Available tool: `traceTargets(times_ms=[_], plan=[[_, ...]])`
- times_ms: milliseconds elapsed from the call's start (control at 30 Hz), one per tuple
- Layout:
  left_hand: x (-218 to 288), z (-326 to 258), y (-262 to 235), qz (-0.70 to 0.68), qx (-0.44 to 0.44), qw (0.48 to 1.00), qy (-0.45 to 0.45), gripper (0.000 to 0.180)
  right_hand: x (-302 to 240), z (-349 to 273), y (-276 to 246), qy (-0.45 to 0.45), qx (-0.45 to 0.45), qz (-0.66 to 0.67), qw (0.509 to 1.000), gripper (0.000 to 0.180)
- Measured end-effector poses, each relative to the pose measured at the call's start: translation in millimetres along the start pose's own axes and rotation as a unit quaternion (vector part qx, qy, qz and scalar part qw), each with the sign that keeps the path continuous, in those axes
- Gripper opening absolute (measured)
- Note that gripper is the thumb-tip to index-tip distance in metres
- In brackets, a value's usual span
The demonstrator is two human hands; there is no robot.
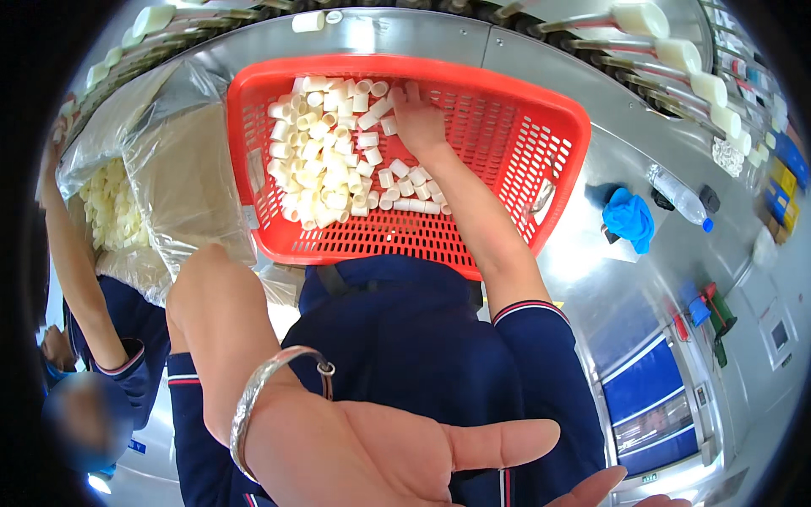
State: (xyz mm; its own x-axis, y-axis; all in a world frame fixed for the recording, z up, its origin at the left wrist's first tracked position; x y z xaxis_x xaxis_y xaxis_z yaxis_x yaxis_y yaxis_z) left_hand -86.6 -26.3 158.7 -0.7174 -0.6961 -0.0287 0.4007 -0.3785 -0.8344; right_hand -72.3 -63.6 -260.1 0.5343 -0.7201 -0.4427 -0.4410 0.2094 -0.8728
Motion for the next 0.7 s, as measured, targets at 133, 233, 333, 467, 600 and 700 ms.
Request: traceTargets(times_ms=[133,233,333,467,600,700], plan=[[11.4,3.4,4.7,0.012,0.008,0.999,-0.046,0.039,-2.5,-3.0,-11.9,0.045,-0.065,0.063,0.995,0.021],[23.2,6.4,0.0,-0.136,0.111,0.982,-0.066,0.025,-3.2,-4.1,-32.2,0.031,0.043,0.184,0.982,0.028],[25.3,7.6,-6.3,-0.116,0.109,0.986,-0.054,0.024,-2.2,-2.8,-54.7,0.083,0.018,0.366,0.927,0.035],[31.6,20.6,-10.8,-0.080,0.129,0.988,-0.031,0.022,-28.9,-6.5,-95.5,0.088,0.040,0.544,0.834,0.031],[28.2,16.3,-36.5,0.010,0.104,0.994,0.042,0.031,-44.3,-18.3,-153.8,0.037,0.080,0.556,0.827,0.030],[2.9,20.1,-61.3,0.082,0.085,0.988,0.102,0.042,-46.3,-28.4,-238.9,-0.018,0.183,0.379,0.907,0.029]])
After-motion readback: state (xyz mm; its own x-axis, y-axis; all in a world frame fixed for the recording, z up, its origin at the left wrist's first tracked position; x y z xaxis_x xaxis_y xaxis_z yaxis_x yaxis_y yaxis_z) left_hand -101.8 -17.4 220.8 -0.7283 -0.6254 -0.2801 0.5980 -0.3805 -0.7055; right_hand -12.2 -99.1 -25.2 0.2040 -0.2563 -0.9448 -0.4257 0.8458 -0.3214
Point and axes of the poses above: each hand's wrist, its own z-axis towards the middle knuckle, its own y-axis out of the palm, x = y × z, the point moved 4 cm from there along z, towards the middle knuckle, and after that the axes turned 3 degrees about -x, right-handed, at the moved point
